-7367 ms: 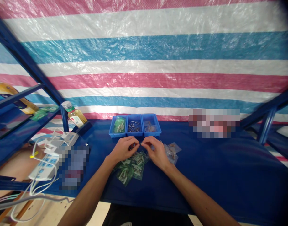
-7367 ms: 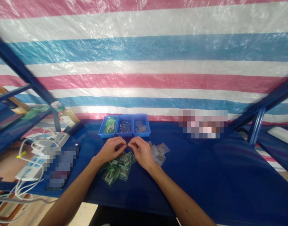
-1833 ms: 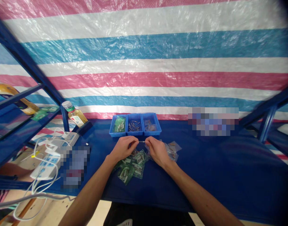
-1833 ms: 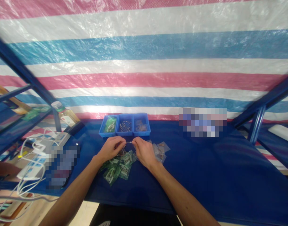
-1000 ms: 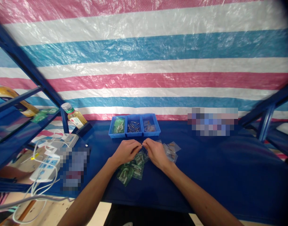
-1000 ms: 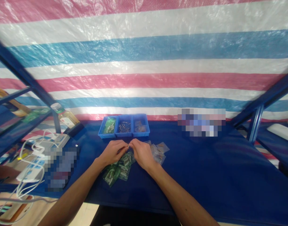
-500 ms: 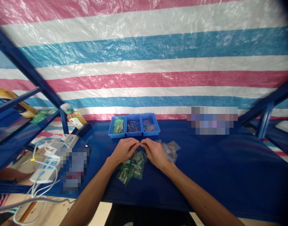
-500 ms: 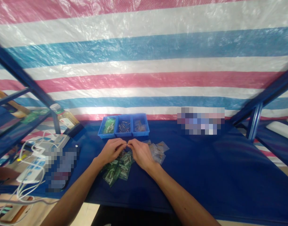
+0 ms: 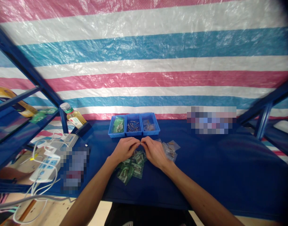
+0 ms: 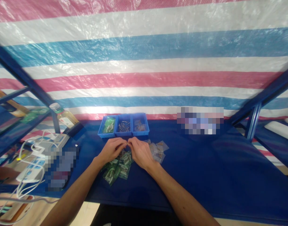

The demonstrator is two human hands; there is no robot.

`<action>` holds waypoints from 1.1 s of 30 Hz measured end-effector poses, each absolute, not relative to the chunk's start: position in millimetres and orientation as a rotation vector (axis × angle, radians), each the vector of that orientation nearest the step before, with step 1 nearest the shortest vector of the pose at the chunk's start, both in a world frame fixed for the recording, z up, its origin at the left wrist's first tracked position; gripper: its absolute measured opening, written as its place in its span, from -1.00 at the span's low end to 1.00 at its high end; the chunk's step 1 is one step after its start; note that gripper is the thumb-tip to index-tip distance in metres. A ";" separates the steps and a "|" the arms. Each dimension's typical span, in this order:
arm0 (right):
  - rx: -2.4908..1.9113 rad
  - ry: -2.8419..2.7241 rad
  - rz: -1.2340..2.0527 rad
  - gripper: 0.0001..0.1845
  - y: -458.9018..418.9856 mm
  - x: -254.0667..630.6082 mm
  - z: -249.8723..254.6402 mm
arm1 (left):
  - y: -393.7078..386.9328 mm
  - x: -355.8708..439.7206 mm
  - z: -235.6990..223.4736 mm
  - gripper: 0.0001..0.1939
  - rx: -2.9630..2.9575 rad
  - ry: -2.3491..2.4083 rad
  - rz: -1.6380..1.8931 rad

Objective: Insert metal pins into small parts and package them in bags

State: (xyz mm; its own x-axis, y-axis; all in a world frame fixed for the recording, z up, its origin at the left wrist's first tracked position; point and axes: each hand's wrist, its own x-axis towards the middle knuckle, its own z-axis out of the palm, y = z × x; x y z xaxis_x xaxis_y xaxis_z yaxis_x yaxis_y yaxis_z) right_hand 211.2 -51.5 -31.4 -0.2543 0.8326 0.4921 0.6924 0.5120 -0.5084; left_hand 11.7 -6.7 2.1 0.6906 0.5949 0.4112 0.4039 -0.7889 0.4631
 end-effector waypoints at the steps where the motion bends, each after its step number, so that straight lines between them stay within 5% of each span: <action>1: -1.266 -2.023 0.228 -0.82 -51.4 210.7 -31.8 | -6.7 12.0 2.2 -0.76 2.564 0.782 0.797; 19: -1.384 -1.944 0.209 -0.68 -47.1 217.6 -33.4 | -1.3 6.4 0.6 -0.75 2.487 0.863 0.968; 27: -1.389 -1.857 0.240 -0.74 -45.0 220.5 -34.3 | 6.3 8.3 -10.7 -0.75 2.216 1.314 1.335; 33: -1.365 -1.928 0.197 -0.75 -45.2 216.3 -36.3 | 16.9 10.3 -9.9 -0.66 2.174 1.491 1.264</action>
